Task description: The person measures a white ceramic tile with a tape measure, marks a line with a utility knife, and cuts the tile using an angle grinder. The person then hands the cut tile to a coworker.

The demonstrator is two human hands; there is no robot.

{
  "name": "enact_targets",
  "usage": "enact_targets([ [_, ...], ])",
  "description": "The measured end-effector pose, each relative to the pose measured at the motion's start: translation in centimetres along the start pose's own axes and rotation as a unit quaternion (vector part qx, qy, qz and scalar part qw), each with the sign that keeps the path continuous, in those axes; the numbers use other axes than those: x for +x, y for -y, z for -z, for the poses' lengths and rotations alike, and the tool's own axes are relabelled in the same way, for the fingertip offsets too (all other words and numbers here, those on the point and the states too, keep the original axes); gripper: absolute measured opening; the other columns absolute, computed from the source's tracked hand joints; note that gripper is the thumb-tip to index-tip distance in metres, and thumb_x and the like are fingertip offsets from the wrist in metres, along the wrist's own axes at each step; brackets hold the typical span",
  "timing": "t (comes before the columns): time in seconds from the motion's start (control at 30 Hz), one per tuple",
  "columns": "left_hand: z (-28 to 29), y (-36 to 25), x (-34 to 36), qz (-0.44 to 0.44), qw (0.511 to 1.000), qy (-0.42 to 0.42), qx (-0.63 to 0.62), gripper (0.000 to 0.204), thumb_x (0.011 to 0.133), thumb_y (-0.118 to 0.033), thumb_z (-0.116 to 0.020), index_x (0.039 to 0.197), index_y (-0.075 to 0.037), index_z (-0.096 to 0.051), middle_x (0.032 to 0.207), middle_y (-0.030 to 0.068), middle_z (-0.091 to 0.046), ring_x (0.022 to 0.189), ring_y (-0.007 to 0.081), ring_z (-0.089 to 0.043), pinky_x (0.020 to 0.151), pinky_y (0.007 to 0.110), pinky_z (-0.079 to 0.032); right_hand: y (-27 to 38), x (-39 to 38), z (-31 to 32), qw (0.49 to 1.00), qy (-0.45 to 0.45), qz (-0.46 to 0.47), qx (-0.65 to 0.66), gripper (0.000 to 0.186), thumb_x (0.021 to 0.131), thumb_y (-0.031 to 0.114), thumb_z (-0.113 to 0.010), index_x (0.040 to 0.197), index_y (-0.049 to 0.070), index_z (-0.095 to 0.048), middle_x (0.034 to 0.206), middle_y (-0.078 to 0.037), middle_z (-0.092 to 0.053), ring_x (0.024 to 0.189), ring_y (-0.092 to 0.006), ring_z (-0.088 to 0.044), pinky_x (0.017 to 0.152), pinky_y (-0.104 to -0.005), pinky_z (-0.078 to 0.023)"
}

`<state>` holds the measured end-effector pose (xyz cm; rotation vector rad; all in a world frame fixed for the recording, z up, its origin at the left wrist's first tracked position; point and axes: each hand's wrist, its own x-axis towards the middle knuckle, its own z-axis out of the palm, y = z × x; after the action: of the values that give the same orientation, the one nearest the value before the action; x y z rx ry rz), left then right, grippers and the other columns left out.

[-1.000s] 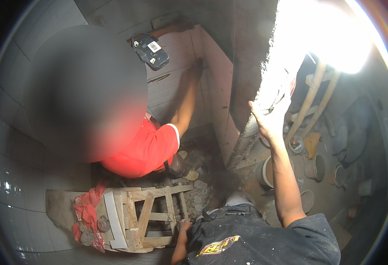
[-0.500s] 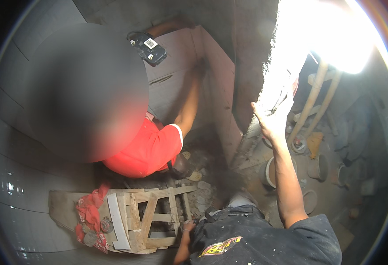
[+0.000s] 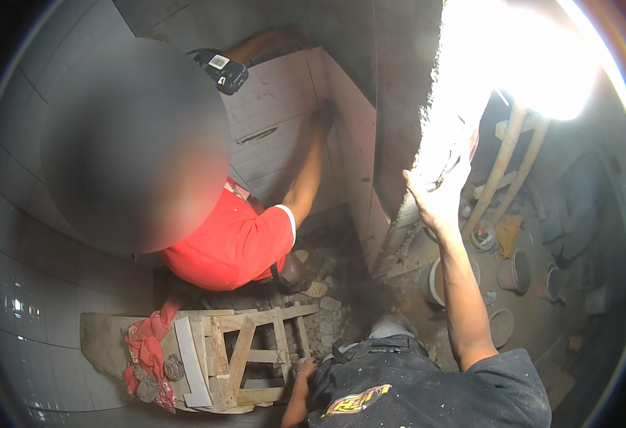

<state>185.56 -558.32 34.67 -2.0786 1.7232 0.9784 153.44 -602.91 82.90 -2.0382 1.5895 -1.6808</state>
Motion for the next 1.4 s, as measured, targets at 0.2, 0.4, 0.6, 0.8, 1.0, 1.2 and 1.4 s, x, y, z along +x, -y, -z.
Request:
enact_targets([
  [0.2, -0.2, 0.1, 0.0, 0.03, 0.991, -0.026, -0.128, 0.04, 0.093, -0.024, -0.075, 0.13, -0.011, -0.072, 0.116, 0.0119, -0.075, 0.098, 0.0252, -0.073, 0.086, 0.037, -0.059, 0.4, 0.0, 0.0, 1.0, 0.0, -0.002, -0.013, 0.129, 0.078, 0.038, -0.091, 0.167, 0.0, -0.005, 0.173, -0.024, -0.003, 0.162, -0.0376, -0.004, 0.13, -0.0495, -0.01],
  [0.4, -1.1, 0.1, 0.9, 0.059, 0.989, 0.009, -0.135, 0.04, 0.093, -0.023, -0.074, 0.132, -0.015, -0.072, 0.12, 0.013, -0.075, 0.106, 0.0285, -0.072, 0.095, 0.039, -0.057, 0.5, -0.1, 0.0, 1.0, -0.005, 0.006, -0.001, 0.128, 0.077, 0.038, -0.091, 0.167, 0.0, -0.007, 0.173, -0.024, -0.004, 0.161, -0.0375, -0.005, 0.13, -0.0486, -0.01],
  [0.6, -2.3, 1.0, 1.4, 0.027, 0.998, 0.008, -0.06, 0.046, 0.088, -0.035, -0.073, 0.13, -0.016, -0.073, 0.124, 0.0137, -0.074, 0.119, 0.0325, -0.068, 0.103, 0.043, -0.053, -0.1, -0.1, -0.3, 1.0, 0.012, -0.015, -0.006, 0.127, 0.076, 0.032, -0.093, 0.166, 0.0, -0.01, 0.172, -0.023, -0.007, 0.161, -0.0373, -0.006, 0.13, -0.0474, -0.012],
  [0.8, -2.6, 1.0, 1.0, 0.017, 0.996, -0.025, -0.08, 0.041, 0.088, -0.038, -0.071, 0.121, -0.015, -0.075, 0.12, 0.0141, -0.075, 0.114, 0.0356, -0.069, 0.099, 0.047, -0.053, 0.1, 0.1, -0.2, 1.0, -0.003, 0.006, -0.023, 0.128, 0.076, 0.033, -0.093, 0.166, 0.0, -0.009, 0.172, -0.023, -0.007, 0.162, -0.0369, -0.003, 0.131, -0.0478, -0.01],
  [1.0, -2.5, 1.4, 0.5, 0.025, 0.993, -0.041, -0.109, 0.037, 0.089, -0.041, -0.07, 0.112, -0.014, -0.077, 0.116, 0.0152, -0.075, 0.111, 0.0368, -0.07, 0.096, 0.049, -0.054, 0.6, 0.4, 0.0, 0.999, -0.015, 0.034, -0.021, 0.127, 0.076, 0.035, -0.093, 0.166, -0.001, -0.011, 0.171, -0.024, -0.009, 0.161, -0.0368, -0.007, 0.13, -0.0485, -0.012],
  [1.2, -2.7, 1.7, 0.9, -0.005, 0.998, -0.029, -0.062, 0.039, 0.087, -0.033, -0.074, 0.118, -0.009, -0.074, 0.113, 0.0124, -0.076, 0.104, 0.0305, -0.071, 0.087, 0.042, -0.057, 0.1, 0.0, -0.3, 1.0, -0.001, -0.021, 0.008, 0.126, 0.077, 0.035, -0.093, 0.165, -0.002, -0.011, 0.168, -0.026, -0.016, 0.159, -0.0386, -0.014, 0.129, -0.0487, -0.016],
  [1.4, -1.5, 1.3, 0.8, 0.005, 0.994, -0.047, -0.096, 0.036, 0.089, -0.031, -0.073, 0.116, -0.007, -0.074, 0.111, 0.0133, -0.076, 0.101, 0.0302, -0.072, 0.088, 0.042, -0.057, -0.4, 0.0, -0.6, 0.999, -0.01, -0.029, -0.04, 0.125, 0.077, 0.035, -0.094, 0.163, -0.006, -0.012, 0.164, -0.028, -0.02, 0.154, -0.0386, -0.022, 0.127, -0.0479, -0.021],
])
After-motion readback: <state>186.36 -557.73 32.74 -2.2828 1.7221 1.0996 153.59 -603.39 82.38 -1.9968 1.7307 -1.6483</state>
